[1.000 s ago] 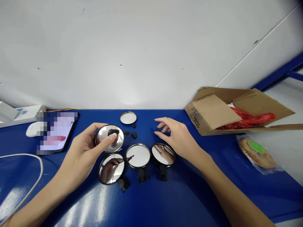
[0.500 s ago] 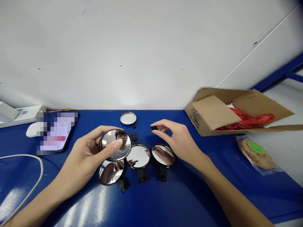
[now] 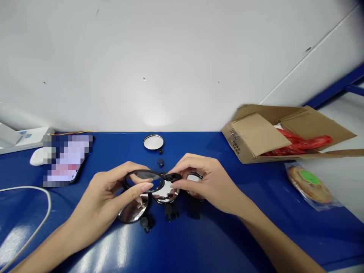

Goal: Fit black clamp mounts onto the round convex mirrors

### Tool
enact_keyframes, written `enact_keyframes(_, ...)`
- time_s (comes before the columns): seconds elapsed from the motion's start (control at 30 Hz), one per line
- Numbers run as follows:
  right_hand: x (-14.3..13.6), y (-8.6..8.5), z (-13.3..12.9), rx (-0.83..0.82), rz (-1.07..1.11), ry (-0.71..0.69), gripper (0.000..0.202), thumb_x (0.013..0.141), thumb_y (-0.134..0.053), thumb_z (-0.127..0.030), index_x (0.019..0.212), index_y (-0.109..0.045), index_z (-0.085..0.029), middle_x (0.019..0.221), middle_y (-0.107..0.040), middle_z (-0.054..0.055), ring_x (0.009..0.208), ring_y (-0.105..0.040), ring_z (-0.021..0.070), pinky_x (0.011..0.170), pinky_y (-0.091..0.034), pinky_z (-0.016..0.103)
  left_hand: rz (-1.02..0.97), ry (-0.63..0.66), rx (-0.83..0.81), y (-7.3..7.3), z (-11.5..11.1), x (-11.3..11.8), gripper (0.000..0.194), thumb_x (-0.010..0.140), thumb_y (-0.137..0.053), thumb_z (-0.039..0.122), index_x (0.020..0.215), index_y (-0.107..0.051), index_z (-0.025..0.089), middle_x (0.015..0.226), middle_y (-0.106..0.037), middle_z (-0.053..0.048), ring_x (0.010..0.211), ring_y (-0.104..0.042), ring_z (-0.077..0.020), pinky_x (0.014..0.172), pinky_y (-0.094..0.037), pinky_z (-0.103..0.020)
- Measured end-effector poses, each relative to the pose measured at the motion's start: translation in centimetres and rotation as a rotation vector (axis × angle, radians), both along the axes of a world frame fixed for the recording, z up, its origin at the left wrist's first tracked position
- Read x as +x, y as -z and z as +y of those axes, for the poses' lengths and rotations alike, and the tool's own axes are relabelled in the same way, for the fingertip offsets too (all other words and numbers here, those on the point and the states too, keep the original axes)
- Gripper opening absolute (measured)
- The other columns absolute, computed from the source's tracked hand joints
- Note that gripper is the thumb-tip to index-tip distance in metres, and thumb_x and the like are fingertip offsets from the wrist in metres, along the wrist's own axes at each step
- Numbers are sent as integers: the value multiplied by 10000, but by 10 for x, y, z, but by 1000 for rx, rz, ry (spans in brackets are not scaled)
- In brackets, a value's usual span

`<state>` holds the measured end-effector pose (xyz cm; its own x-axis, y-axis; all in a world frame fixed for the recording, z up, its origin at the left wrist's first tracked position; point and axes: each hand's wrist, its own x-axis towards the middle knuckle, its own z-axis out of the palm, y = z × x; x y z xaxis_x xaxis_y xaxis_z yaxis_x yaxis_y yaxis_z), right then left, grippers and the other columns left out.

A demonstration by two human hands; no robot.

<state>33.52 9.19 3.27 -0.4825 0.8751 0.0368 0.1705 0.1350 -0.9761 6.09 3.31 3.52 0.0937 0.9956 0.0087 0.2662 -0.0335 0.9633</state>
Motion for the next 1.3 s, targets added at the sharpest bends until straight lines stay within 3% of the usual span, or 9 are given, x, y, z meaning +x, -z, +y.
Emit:
enact_keyframes(0.13, -2, 1, -2, 12, 8, 16, 147, 947, -981, -352, 1047, -930, -259, 903, -813, 23, 705, -693, 151, 556, -516, 260, 75, 28, 40, -1, -1, -4, 252, 1035, -844, 581, 1176, -904, 381, 898, -861, 4, 801, -824, -247, 654, -623, -304)
enact_keyframes(0.23, -1, 1, -3, 141, -31, 11, 138, 962, -980, -358, 1055, -931, -270, 904, -811, 20, 763, -727, 174, 655, -570, 291, 123, 41, 94, 1, -2, -8, 240, 1044, -844, 554, 1216, -905, 400, 902, -873, 11, 814, -842, -250, 639, -614, -293)
enact_keyframes(0.37, 1, -2, -5, 302, -119, -30, 99, 1026, -929, -329, 1110, -916, -281, 917, -792, 2, 812, -737, 171, 770, -586, 304, 135, 20, 137, 2, -5, -4, 264, 1042, -832, 591, 1195, -928, 398, 863, -889, 14, 707, -805, -235, 644, -597, -310)
enact_keyframes(0.5, 2, -4, -5, 316, -100, -51, 98, 1037, -922, -338, 1114, -903, -281, 937, -796, -7, 810, -730, 158, 756, -582, 282, 94, -8, 103, 0, -8, 3, 267, 1012, -855, 619, 1116, -935, 387, 941, -915, 2, 773, -831, -262, 608, -568, -316)
enact_keyframes(0.7, -2, -2, -8, 320, -92, -47, 113, 1031, -926, -359, 1104, -899, -277, 919, -788, -2, 799, -733, 170, 776, -603, 299, 62, -2, 58, -1, -10, 6, 291, 1002, -853, 610, 1135, -929, 362, 771, -839, 3, 546, -679, -212, 561, -554, -335)
enact_keyframes(0.87, -9, -1, -15, 493, -103, 1, 168, 1089, -862, -330, 1252, -861, -291, 941, -786, 2, 810, -739, 169, 807, -621, 309, -32, -62, -7, 3, -2, 1, 448, 953, -920, 592, 1334, -879, 360, 902, -831, -17, 728, -750, -237, 656, -646, -322)
enact_keyframes(1.0, -13, 4, -19, 651, -60, 33, 145, 1111, -819, -240, 1251, -830, -279, 935, -779, 7, 791, -727, 165, 758, -619, 302, -48, -33, 93, 7, 4, -6, 595, 955, -963, 475, 1520, -778, 430, 1149, -815, -29, 976, -789, -253, 862, -701, -343)
enact_keyframes(1.13, -15, 11, -20, 744, -52, 51, 194, 1090, -832, -178, 1273, -803, -238, 952, -772, 22, 801, -730, 157, 764, -626, 297, 148, 12, 288, 8, 3, -9, 765, 851, -1052, 452, 1550, -748, 515, 1493, -689, -42, 1332, -717, -327, 1128, -659, -433)
enact_keyframes(1.3, -16, 13, -21, 810, -64, -5, 164, 1103, -831, -238, 1263, -799, -231, 966, -814, 36, 814, -750, 168, 753, -635, 299, 348, 78, 365, 1, 6, -17, 733, 857, -1025, 481, 1535, -747, 490, 1452, -716, -39, 1277, -734, -326, 1105, -638, -427)
